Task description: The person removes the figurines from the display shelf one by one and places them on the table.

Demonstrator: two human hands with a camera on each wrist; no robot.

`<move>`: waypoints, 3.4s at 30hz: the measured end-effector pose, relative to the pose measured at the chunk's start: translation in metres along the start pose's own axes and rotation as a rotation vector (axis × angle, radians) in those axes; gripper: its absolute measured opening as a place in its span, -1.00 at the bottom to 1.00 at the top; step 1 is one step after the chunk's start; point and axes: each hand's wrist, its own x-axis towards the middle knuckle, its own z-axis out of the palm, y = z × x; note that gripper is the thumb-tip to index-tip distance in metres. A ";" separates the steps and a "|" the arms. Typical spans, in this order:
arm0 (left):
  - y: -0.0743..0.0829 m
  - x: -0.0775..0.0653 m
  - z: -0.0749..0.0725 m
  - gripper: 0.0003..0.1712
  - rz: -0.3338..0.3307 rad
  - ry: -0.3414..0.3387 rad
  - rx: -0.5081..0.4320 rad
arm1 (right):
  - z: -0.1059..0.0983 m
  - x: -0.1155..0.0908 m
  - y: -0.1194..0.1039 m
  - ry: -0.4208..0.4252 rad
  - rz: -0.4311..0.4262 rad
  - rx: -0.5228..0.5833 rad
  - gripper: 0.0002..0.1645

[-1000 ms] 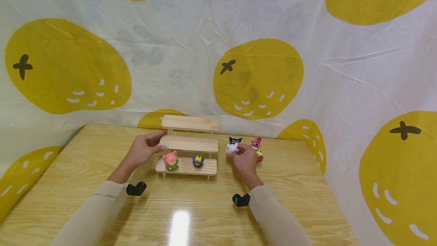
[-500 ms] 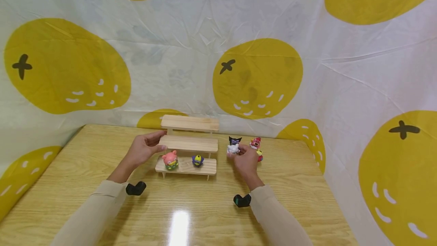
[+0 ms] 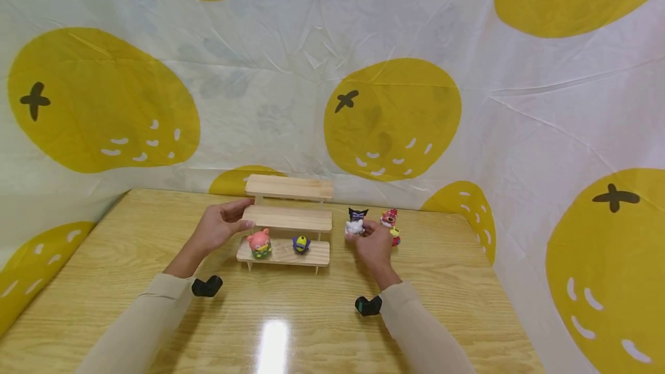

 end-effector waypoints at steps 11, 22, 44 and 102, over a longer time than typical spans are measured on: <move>0.000 0.000 0.000 -0.32 -0.001 -0.002 0.002 | -0.001 -0.001 -0.001 0.000 -0.003 0.007 -0.45; -0.001 0.000 0.000 -0.32 0.004 -0.003 0.004 | 0.000 0.001 0.001 -0.005 -0.007 0.013 -0.47; -0.002 0.000 0.000 -0.31 0.013 -0.009 0.015 | 0.000 -0.001 0.003 -0.023 0.009 0.010 -0.49; -0.008 -0.004 -0.001 -0.34 0.019 0.004 0.060 | -0.021 -0.040 -0.026 -0.039 -0.134 -0.099 -0.35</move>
